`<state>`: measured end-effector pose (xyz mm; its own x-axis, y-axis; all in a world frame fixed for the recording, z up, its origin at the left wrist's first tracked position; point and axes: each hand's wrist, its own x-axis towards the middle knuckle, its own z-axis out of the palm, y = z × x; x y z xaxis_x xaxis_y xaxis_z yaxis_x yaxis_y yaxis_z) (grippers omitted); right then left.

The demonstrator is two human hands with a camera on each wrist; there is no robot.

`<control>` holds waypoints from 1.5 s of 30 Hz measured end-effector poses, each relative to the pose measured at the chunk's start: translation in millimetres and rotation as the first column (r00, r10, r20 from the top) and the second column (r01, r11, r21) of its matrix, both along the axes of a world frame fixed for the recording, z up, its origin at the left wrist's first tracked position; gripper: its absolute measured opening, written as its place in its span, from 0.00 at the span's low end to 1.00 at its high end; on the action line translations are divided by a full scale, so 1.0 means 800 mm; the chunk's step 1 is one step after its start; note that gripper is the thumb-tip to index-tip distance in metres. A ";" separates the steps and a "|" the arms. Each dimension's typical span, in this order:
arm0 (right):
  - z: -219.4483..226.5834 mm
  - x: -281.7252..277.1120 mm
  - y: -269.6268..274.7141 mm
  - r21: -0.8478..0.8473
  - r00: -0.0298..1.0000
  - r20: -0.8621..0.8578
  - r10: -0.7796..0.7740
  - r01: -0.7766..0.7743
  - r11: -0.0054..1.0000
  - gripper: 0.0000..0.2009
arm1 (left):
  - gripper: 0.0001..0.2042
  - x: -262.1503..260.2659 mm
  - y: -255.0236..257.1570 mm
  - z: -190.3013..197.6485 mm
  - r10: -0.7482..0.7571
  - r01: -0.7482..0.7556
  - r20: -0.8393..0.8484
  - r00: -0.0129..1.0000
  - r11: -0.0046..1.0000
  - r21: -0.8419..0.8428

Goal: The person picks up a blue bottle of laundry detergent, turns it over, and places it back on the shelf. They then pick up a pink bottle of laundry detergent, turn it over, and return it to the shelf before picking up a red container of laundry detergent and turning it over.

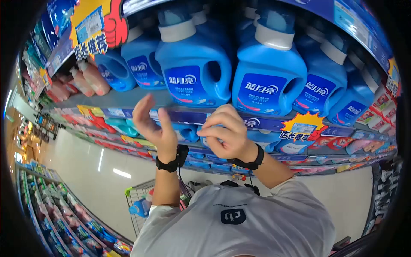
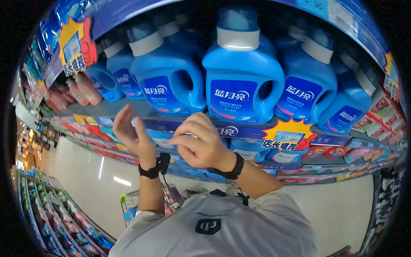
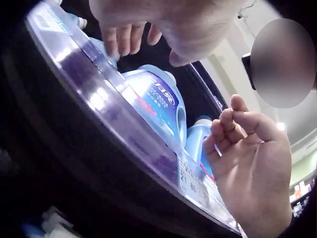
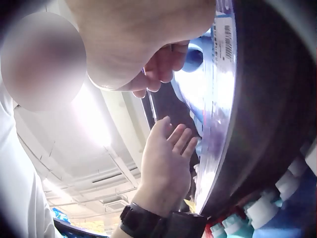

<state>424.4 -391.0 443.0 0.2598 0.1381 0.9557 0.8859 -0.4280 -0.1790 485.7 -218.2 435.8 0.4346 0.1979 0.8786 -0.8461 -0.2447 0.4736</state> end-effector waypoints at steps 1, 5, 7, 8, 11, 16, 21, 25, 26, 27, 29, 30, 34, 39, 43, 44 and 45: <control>-0.008 0.000 0.003 -0.001 0.998 -0.029 0.059 -0.059 0.998 0.12 | 0.17 -0.006 0.011 -0.027 0.003 -0.003 0.003 1.000 0.997 -0.077; -0.045 -0.006 0.027 0.025 0.948 -0.184 0.261 -0.261 0.965 0.11 | 0.10 -0.050 0.049 -0.127 0.072 -0.136 -0.349 0.934 0.978 -0.160; -0.065 -0.008 0.043 0.067 0.881 -0.297 0.368 -0.366 0.928 0.09 | 0.07 -0.084 0.069 -0.170 0.051 -0.203 -0.544 0.837 0.954 -0.223; -0.077 -0.010 0.054 0.080 0.849 -0.320 0.421 -0.419 0.905 0.09 | 0.06 -0.103 0.087 -0.200 0.025 -0.223 -0.617 0.786 0.943 -0.246; -0.107 -0.013 0.088 0.114 0.707 -0.518 0.480 -0.500 0.859 0.06 | 0.05 -0.173 0.128 -0.273 -0.021 -0.380 -0.764 0.644 0.858 -0.344; -0.147 -0.035 0.162 0.074 0.495 -0.670 0.553 -0.697 0.713 0.05 | 0.06 -0.299 0.174 -0.340 -0.042 -0.613 -0.845 0.533 0.669 -0.420; -0.175 -0.076 0.239 0.097 0.168 -0.896 0.411 -0.830 0.549 0.07 | 0.05 -0.384 0.204 -0.367 0.014 -0.787 -0.875 0.484 0.444 -0.429; -0.230 -0.106 0.282 0.013 0.058 -0.978 0.202 -0.942 0.334 0.10 | 0.06 -0.441 0.214 -0.362 0.038 -0.820 -0.854 0.519 0.303 -0.485; -0.237 -0.111 0.293 0.019 0.021 -0.987 0.160 -0.969 0.247 0.11 | 0.06 -0.456 0.220 -0.362 0.057 -0.829 -0.853 0.519 0.276 -0.486; -0.245 -0.115 0.300 0.001 0.018 -0.994 0.105 -0.983 0.183 0.13 | 0.06 -0.471 0.224 -0.364 0.034 -0.830 -0.856 0.517 0.264 -0.491; -0.259 -0.126 0.312 -0.034 0.050 -0.990 0.132 -0.993 0.117 0.14 | 0.06 -0.496 0.232 -0.376 0.012 -0.833 -0.855 0.518 0.233 -0.501; -0.263 -0.129 0.318 -0.067 0.079 -0.984 0.158 -0.994 0.085 0.15 | 0.06 -0.508 0.235 -0.378 0.024 -0.840 -0.855 0.518 0.201 -0.503; -0.289 -0.135 0.343 -0.133 0.125 -0.983 0.132 -0.990 -0.049 0.16 | 0.07 -0.539 0.232 -0.378 0.035 -0.902 -0.908 0.418 0.132 -0.411; -0.336 -0.135 0.372 0.001 -0.005 -1.000 0.027 -0.988 -0.156 0.18 | 0.07 -0.555 0.202 -0.363 0.067 -0.928 -0.926 0.371 0.000 -0.372; -0.370 -0.133 0.392 -0.019 0.013 -0.999 0.035 -0.985 -0.173 0.19 | 0.08 -0.568 0.185 -0.376 0.071 -0.924 -0.929 0.362 -0.106 -0.368; -0.380 -0.134 0.396 -0.010 0.006 -1.000 0.027 -0.988 -0.154 0.19 | 0.08 -0.571 0.182 -0.381 0.072 -0.919 -0.928 0.365 -0.132 -0.371; -0.385 -0.135 0.398 0.002 -0.005 -1.000 0.026 -0.992 -0.123 0.18 | 0.07 -0.572 0.180 -0.384 0.081 -0.915 -0.927 0.367 -0.147 -0.375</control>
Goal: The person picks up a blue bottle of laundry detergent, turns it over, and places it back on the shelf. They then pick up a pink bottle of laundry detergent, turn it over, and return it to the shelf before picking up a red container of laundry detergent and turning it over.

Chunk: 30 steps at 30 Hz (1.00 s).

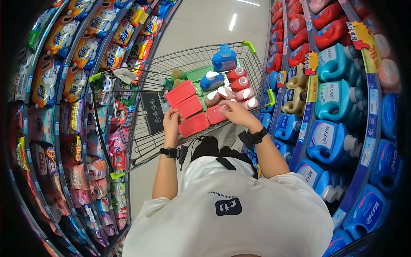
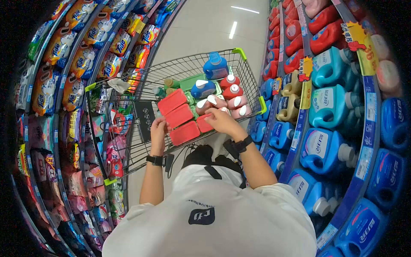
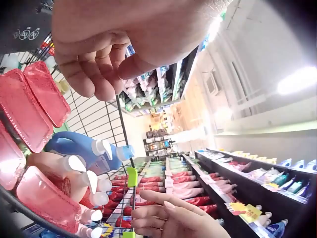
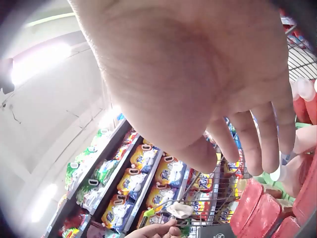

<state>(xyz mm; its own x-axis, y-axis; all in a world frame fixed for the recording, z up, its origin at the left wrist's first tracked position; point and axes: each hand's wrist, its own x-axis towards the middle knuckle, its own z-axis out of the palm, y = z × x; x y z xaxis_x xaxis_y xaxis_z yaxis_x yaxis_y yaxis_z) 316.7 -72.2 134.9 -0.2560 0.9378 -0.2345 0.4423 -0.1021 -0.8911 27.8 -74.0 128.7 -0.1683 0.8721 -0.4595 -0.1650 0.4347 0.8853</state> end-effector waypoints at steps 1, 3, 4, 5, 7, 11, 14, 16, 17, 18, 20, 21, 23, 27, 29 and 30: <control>-0.008 0.000 0.009 -0.001 1.000 -0.002 0.003 -0.003 1.000 0.18 | 0.07 -0.001 0.003 -0.003 0.003 -0.003 -0.002 1.000 1.000 -0.001; -0.025 -0.002 0.016 -0.069 0.997 0.007 -0.081 0.082 0.994 0.17 | 0.07 -0.004 0.001 -0.012 0.036 -0.036 -0.003 0.999 0.999 -0.039; -0.027 -0.004 0.021 -0.088 0.993 -0.036 -0.111 0.108 0.990 0.14 | 0.07 -0.004 0.004 -0.017 0.043 -0.043 0.003 0.999 0.998 -0.050; -0.036 -0.008 0.025 -0.099 0.994 -0.027 -0.102 0.099 0.990 0.14 | 0.07 -0.005 0.007 -0.021 0.046 -0.045 0.014 0.999 0.998 -0.047; -0.049 -0.015 0.045 -0.029 0.965 -0.066 -0.255 0.253 0.967 0.12 | 0.07 -0.004 0.021 -0.024 0.064 -0.062 0.040 0.997 0.997 -0.045; -0.050 -0.017 0.087 -0.223 0.886 -0.271 -0.377 0.324 0.920 0.14 | 0.08 -0.003 0.064 -0.022 0.011 -0.012 0.051 0.999 1.000 0.016; -0.033 -0.016 0.117 -0.250 0.847 -0.243 -0.473 0.416 0.874 0.16 | 0.08 0.009 0.116 -0.019 -0.086 0.083 0.034 0.996 0.993 0.084; -0.044 -0.008 0.135 -0.323 0.778 -0.295 -0.555 0.466 0.824 0.19 | 0.09 0.017 0.153 -0.024 -0.210 0.212 -0.029 0.977 0.970 0.117; -0.050 -0.001 0.145 -0.325 0.777 -0.300 -0.553 0.462 0.825 0.19 | 0.09 0.022 0.169 -0.027 -0.208 0.211 -0.034 0.977 0.971 0.117; -0.059 0.006 0.155 -0.400 0.717 -0.362 -0.595 0.458 0.794 0.21 | 0.09 0.032 0.186 -0.029 -0.246 0.255 -0.079 0.966 0.957 0.137; -0.078 0.014 0.172 -0.510 0.605 -0.412 -0.681 0.467 0.723 0.24 | 0.08 0.056 0.215 -0.043 -0.265 0.279 -0.100 0.959 0.944 0.177; -0.088 0.019 0.181 -0.518 0.594 -0.413 -0.690 0.470 0.715 0.24 | 0.08 0.066 0.229 -0.058 -0.276 0.291 -0.107 0.955 0.942 0.169; -0.109 0.034 0.192 -0.572 0.547 -0.445 -0.709 0.436 0.695 0.25 | 0.09 0.087 0.253 -0.095 -0.334 0.351 -0.127 0.934 0.924 0.148; -0.125 0.038 0.214 -0.641 0.590 -0.440 -0.677 0.322 0.697 0.25 | 0.13 0.122 0.295 -0.140 -0.441 0.440 -0.144 0.886 0.897 -0.043; -0.146 0.041 0.226 -0.630 0.624 -0.429 -0.654 0.312 0.711 0.26 | 0.16 0.135 0.318 -0.158 -0.512 0.536 -0.314 0.800 0.844 -0.008; -0.156 0.043 0.233 -0.633 0.627 -0.469 -0.622 0.252 0.732 0.27 | 0.18 0.141 0.325 -0.161 -0.548 0.628 -0.476 0.688 0.778 0.014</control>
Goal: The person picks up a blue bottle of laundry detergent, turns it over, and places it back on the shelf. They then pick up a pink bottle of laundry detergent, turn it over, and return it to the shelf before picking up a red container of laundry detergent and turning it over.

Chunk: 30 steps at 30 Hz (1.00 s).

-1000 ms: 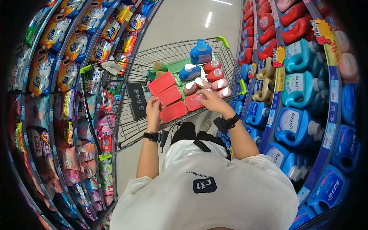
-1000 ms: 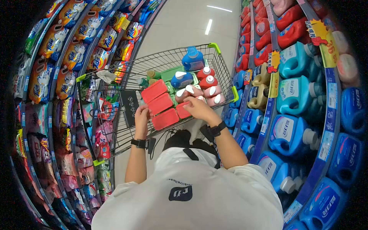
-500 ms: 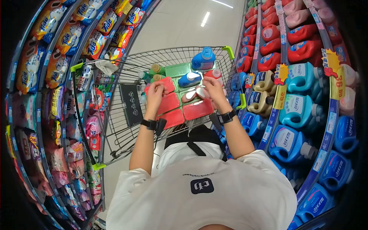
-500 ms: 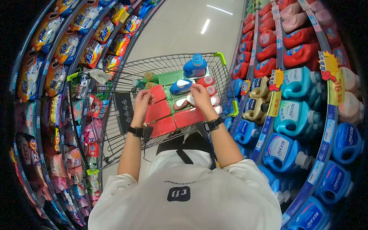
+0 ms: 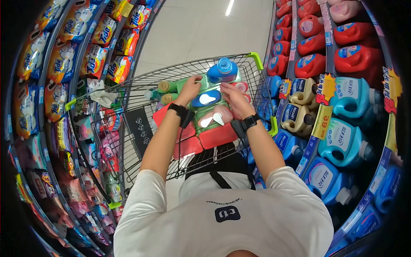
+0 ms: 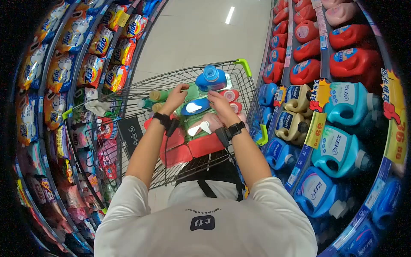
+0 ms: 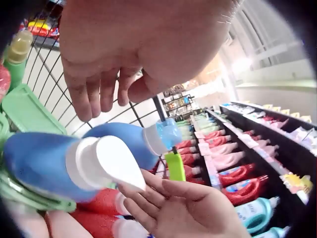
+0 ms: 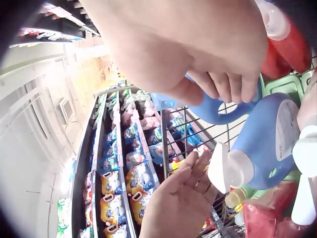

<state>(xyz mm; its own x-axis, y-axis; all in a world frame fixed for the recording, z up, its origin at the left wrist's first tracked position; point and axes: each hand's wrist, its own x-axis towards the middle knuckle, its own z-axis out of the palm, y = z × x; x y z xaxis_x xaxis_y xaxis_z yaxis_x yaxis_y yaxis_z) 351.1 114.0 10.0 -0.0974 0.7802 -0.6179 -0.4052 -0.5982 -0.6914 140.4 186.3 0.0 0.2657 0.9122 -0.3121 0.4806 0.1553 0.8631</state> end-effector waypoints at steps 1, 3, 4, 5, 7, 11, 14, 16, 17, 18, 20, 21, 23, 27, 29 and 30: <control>-0.010 0.001 0.006 0.017 0.998 -0.050 0.039 -0.039 0.999 0.28 | 0.18 0.007 0.006 -0.004 -0.004 0.004 -0.007 1.000 1.000 -0.010; -0.028 -0.003 0.020 0.033 0.997 -0.011 0.072 -0.071 0.997 0.29 | 0.21 0.024 0.023 -0.011 -0.078 0.078 -0.018 0.997 0.997 -0.023; -0.033 -0.008 0.026 0.053 0.994 0.035 0.107 -0.109 0.993 0.30 | 0.23 0.028 0.032 -0.030 -0.106 0.105 0.032 0.994 0.994 0.019; -0.036 -0.010 0.031 0.043 0.994 0.027 0.104 -0.105 0.994 0.30 | 0.23 0.029 0.040 -0.050 -0.109 0.109 0.027 0.994 0.994 0.007; -0.029 -0.016 0.039 0.000 0.971 0.068 0.227 -0.228 0.974 0.32 | 0.25 0.039 0.048 -0.056 -0.055 0.069 0.087 0.995 0.982 -0.174; -0.060 -0.032 0.046 0.008 0.925 0.230 0.302 -0.312 0.950 0.33 | 0.29 0.036 0.057 -0.039 -0.201 0.198 -0.009 0.980 0.974 -0.111; -0.062 -0.039 0.051 -0.012 0.891 0.299 0.342 -0.355 0.935 0.34 | 0.31 0.027 0.065 -0.027 -0.281 0.274 0.013 0.960 0.921 -0.276; -0.064 -0.042 0.048 -0.009 0.907 0.263 0.328 -0.338 0.941 0.35 | 0.32 0.027 0.067 -0.008 -0.399 0.379 -0.007 0.917 0.877 -0.296; -0.064 -0.043 0.049 -0.004 0.921 0.231 0.314 -0.322 0.947 0.35 | 0.32 0.027 0.064 0.002 -0.379 0.365 0.033 0.925 0.858 -0.362; -0.080 -0.043 0.047 -0.004 0.921 0.231 0.315 -0.323 0.946 0.35 | 0.32 0.029 0.063 0.013 -0.356 0.351 0.072 0.932 0.833 -0.427; -0.124 -0.042 0.038 0.074 0.948 0.257 0.186 -0.212 0.975 0.32 | 0.31 0.024 0.060 0.005 -0.331 0.360 0.145 0.932 0.810 -0.463; -0.117 -0.040 0.035 0.071 0.948 0.257 0.187 -0.211 0.975 0.32 | 0.31 0.022 0.058 0.000 -0.302 0.372 0.218 0.928 0.784 -0.498; -0.088 -0.034 0.028 0.042 0.993 0.080 0.087 -0.091 0.995 0.26 | 0.29 0.021 0.055 -0.007 -0.297 0.414 0.298 0.907 0.760 -0.501; -0.053 -0.021 0.027 0.072 0.982 0.179 -0.064 0.052 0.996 0.19 | 0.23 0.025 0.045 0.023 -0.214 0.418 0.417 0.883 0.763 -0.493; -0.038 -0.011 0.028 0.120 0.962 0.140 -0.235 0.219 0.968 0.15 | 0.22 0.024 0.036 0.022 -0.153 0.357 0.393 0.907 0.774 -0.524; -0.029 -0.013 0.029 0.160 0.942 0.097 -0.322 0.304 0.939 0.12 | 0.21 0.024 0.032 0.023 -0.099 0.299 0.365 0.926 0.782 -0.547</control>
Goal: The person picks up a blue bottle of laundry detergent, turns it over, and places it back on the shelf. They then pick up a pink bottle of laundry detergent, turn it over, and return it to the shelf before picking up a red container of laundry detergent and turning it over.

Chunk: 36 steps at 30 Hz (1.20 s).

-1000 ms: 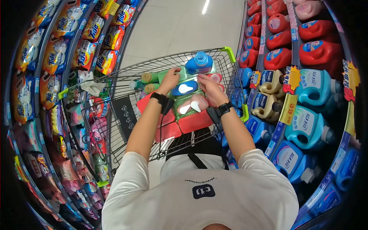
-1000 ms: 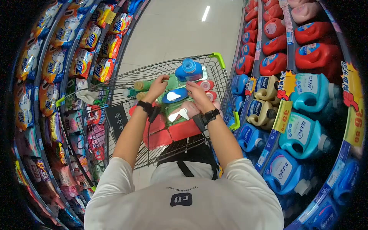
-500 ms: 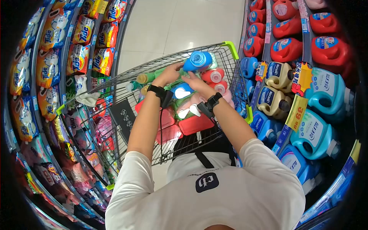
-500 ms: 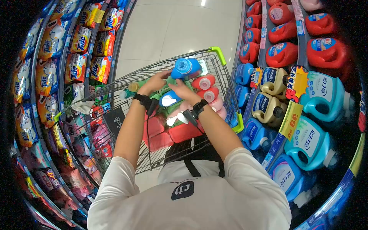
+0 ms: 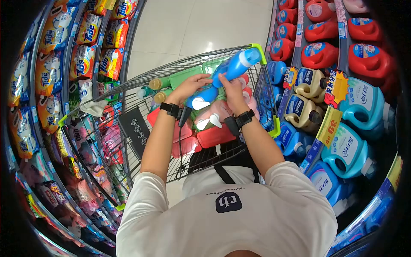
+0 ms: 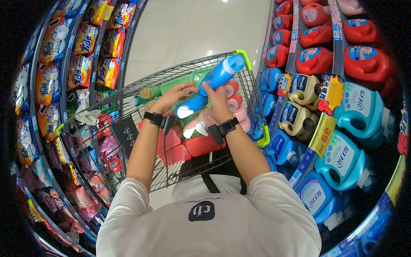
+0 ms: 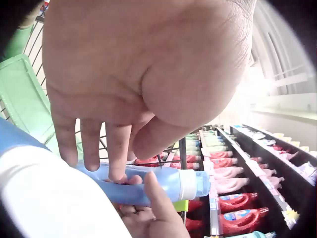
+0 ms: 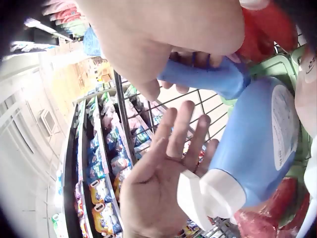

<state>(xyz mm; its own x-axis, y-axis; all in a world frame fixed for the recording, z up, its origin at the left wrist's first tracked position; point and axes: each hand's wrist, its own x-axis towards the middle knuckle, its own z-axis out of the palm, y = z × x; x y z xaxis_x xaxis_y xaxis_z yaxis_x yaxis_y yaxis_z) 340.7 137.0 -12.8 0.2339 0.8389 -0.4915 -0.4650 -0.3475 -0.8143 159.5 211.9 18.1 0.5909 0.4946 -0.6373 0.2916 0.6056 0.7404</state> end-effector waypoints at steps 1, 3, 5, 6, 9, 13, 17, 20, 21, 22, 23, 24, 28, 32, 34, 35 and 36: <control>0.001 0.003 -0.003 0.001 1.000 0.003 0.001 -0.001 1.000 0.12 | 0.21 -0.002 -0.004 -0.001 0.001 -0.001 0.003 1.000 1.000 0.001; 0.006 0.010 -0.003 -0.013 0.996 -0.001 -0.092 0.092 0.996 0.11 | 0.21 -0.012 -0.008 -0.007 0.009 -0.004 -0.105 0.994 0.999 0.045; 0.014 0.009 -0.005 0.006 0.989 -0.010 -0.148 0.148 0.989 0.10 | 0.21 -0.024 -0.019 -0.015 0.051 -0.046 -0.078 0.996 0.997 0.068; 0.020 0.007 -0.011 0.013 0.978 -0.020 -0.209 0.209 0.978 0.09 | 0.21 -0.029 -0.026 -0.012 0.087 -0.083 -0.052 0.995 0.993 0.081; 0.045 0.012 -0.029 -0.037 0.977 -0.069 -0.203 0.200 0.979 0.08 | 0.20 -0.043 -0.040 -0.002 0.118 -0.108 -0.030 0.993 0.969 0.220; 0.113 0.025 -0.044 -0.040 0.995 0.075 -0.071 0.074 0.996 0.10 | 0.18 -0.051 -0.058 0.027 0.187 -0.182 0.009 0.982 0.942 0.282; 0.173 0.034 -0.056 0.055 0.985 0.132 0.112 -0.120 0.991 0.11 | 0.24 -0.047 -0.076 0.078 0.237 -0.273 0.139 0.961 0.881 0.385; 0.210 0.037 -0.065 0.126 0.967 0.058 0.248 -0.254 0.959 0.10 | 0.31 -0.045 -0.097 0.114 0.215 -0.322 0.304 0.928 0.872 0.367; 0.223 0.035 -0.068 0.168 0.939 0.007 0.344 -0.340 0.925 0.09 | 0.34 -0.049 -0.104 0.126 0.162 -0.297 0.362 0.918 0.886 0.357; 0.235 0.029 -0.070 0.177 0.926 -0.015 0.377 -0.369 0.912 0.10 | 0.37 -0.054 -0.112 0.145 0.138 -0.254 0.321 0.937 0.900 0.354; 0.248 0.019 -0.074 0.174 0.922 -0.013 0.387 -0.379 0.909 0.10 | 0.37 -0.064 -0.121 0.151 0.149 -0.265 0.323 0.935 0.898 0.351; 0.262 0.006 -0.074 0.191 0.917 -0.091 0.388 -0.367 0.911 0.10 | 0.38 -0.075 -0.127 0.157 0.116 -0.227 0.382 0.917 0.939 0.259; 0.269 -0.030 -0.073 0.258 0.868 -0.293 0.402 -0.334 0.907 0.11 | 0.32 -0.099 -0.161 0.189 0.286 -0.375 0.451 0.845 0.919 0.119; 0.301 -0.063 -0.076 0.173 0.881 -0.108 0.462 -0.441 0.881 0.15 | 0.28 -0.121 -0.182 0.214 0.443 -0.531 0.487 0.753 0.846 0.051; 0.319 -0.087 -0.079 0.228 0.906 0.041 0.421 -0.419 0.879 0.17 | 0.27 -0.128 -0.190 0.238 0.505 -0.592 0.497 0.705 0.805 0.022; 0.328 -0.096 -0.080 0.276 0.915 0.176 0.362 -0.399 0.874 0.19 | 0.27 -0.130 -0.192 0.249 0.502 -0.599 0.510 0.698 0.800 0.033; 0.332 -0.095 -0.084 0.258 0.879 0.231 0.416 -0.468 0.845 0.24 | 0.27 -0.131 -0.194 0.259 0.553 -0.651 0.524 0.648 0.759 0.003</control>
